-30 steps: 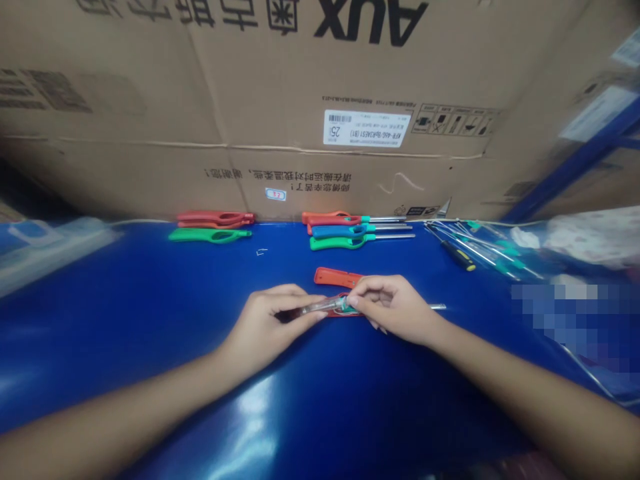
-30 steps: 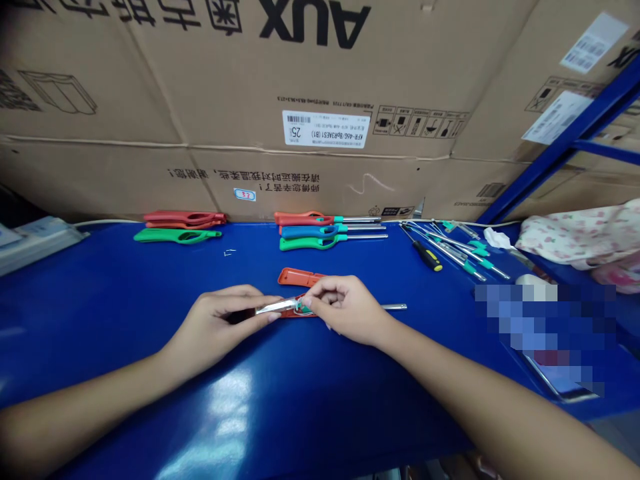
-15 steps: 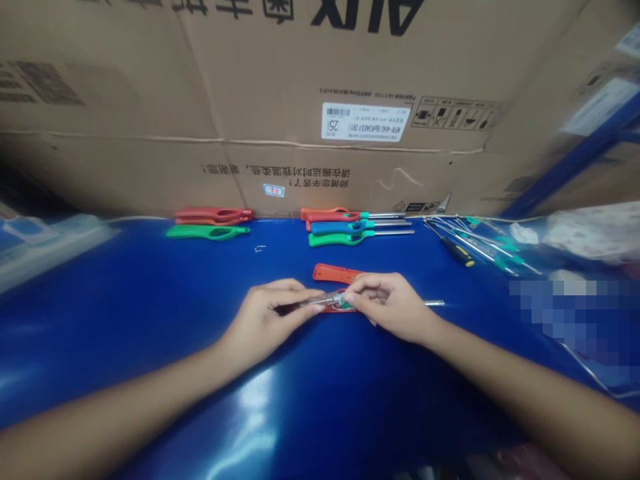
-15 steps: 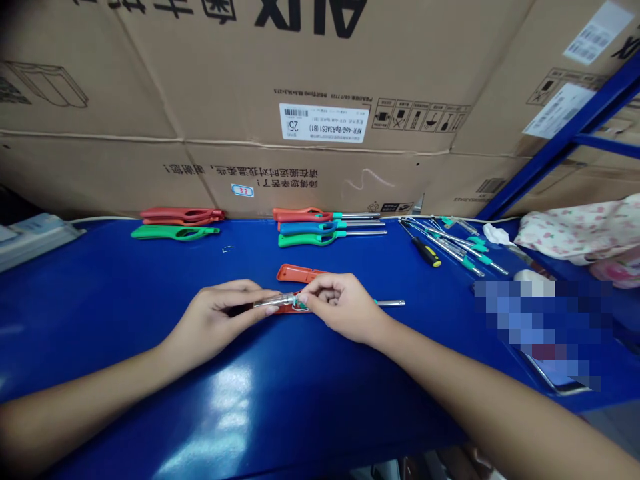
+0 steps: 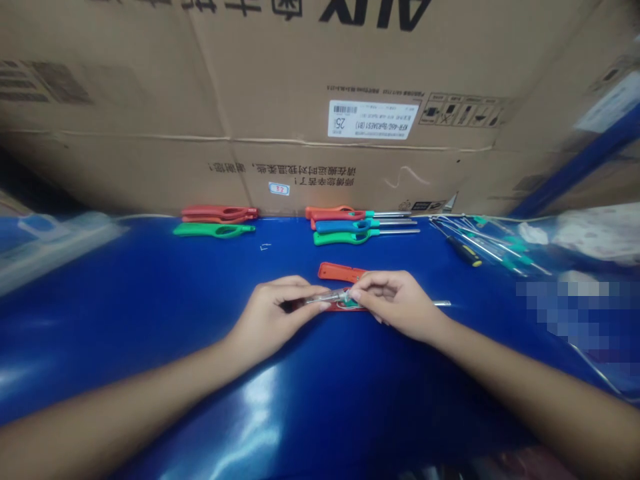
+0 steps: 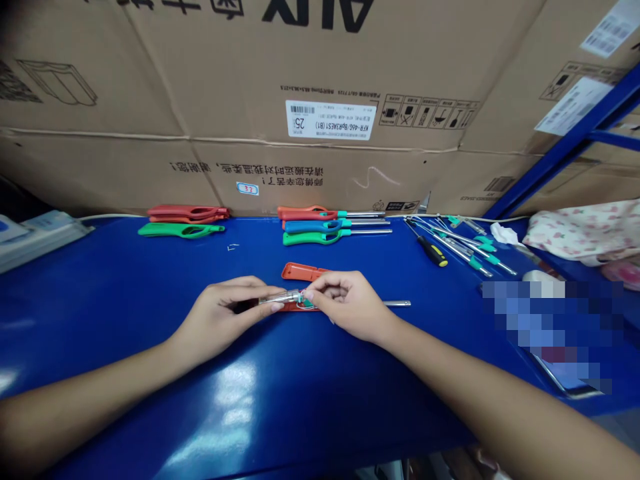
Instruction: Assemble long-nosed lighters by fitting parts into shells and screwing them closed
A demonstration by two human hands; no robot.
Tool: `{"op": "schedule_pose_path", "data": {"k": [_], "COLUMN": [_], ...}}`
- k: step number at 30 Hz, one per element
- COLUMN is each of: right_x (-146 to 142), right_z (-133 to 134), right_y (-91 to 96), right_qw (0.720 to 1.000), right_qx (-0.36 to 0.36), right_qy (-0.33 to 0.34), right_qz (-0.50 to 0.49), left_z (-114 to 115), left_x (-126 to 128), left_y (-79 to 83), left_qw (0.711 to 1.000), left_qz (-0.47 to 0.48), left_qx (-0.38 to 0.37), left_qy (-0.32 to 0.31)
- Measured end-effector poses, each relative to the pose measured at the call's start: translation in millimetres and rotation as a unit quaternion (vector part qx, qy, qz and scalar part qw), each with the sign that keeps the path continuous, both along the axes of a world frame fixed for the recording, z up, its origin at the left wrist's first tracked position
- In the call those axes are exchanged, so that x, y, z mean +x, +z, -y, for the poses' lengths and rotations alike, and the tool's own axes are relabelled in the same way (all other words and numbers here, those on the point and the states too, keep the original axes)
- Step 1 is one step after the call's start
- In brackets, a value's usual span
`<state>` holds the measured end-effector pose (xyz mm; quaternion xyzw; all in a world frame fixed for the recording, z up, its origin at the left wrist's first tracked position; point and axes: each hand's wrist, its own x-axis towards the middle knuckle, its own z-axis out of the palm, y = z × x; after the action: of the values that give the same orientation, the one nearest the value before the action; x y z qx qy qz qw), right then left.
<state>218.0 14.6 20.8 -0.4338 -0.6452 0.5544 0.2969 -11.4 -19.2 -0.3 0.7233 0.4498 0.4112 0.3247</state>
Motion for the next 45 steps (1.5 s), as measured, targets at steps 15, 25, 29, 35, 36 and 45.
{"op": "schedule_pose_path", "data": {"k": [15,25,29,35,36,45], "right_x": [20.6,37.2,41.3,39.6,39.5,41.5], "right_z": [-7.8,-16.6,-18.9,-18.0,-17.8,-16.3], "right_y": [0.5,10.8,16.0,18.8,18.8,20.0], "right_qw": [0.943,0.823,0.813,0.809,0.807,0.799], "right_qx": [0.283,0.394,0.395,0.389,0.389,0.395], "right_qy": [0.089,0.202,0.207,0.215,0.215,0.217], "right_qz": [0.152,0.355,0.374,0.384,0.388,0.397], "left_z": [-0.4,-3.7,-6.3,-6.1,-5.5,-4.7], "left_x": [-1.9,-6.2,-7.0,-6.6,-6.1,-6.3], "left_y": [2.3,-0.8,-4.1,-4.6,-4.2,-3.7], "left_qw": [0.999,0.992,0.987,0.984,0.984,0.990], "left_qz": [-0.017,-0.090,-0.136,-0.158,-0.156,-0.112], "left_qx": [0.042,0.084,0.089,0.088,0.088,0.083], "left_qy": [0.006,0.016,0.000,-0.006,-0.007,-0.008]}}
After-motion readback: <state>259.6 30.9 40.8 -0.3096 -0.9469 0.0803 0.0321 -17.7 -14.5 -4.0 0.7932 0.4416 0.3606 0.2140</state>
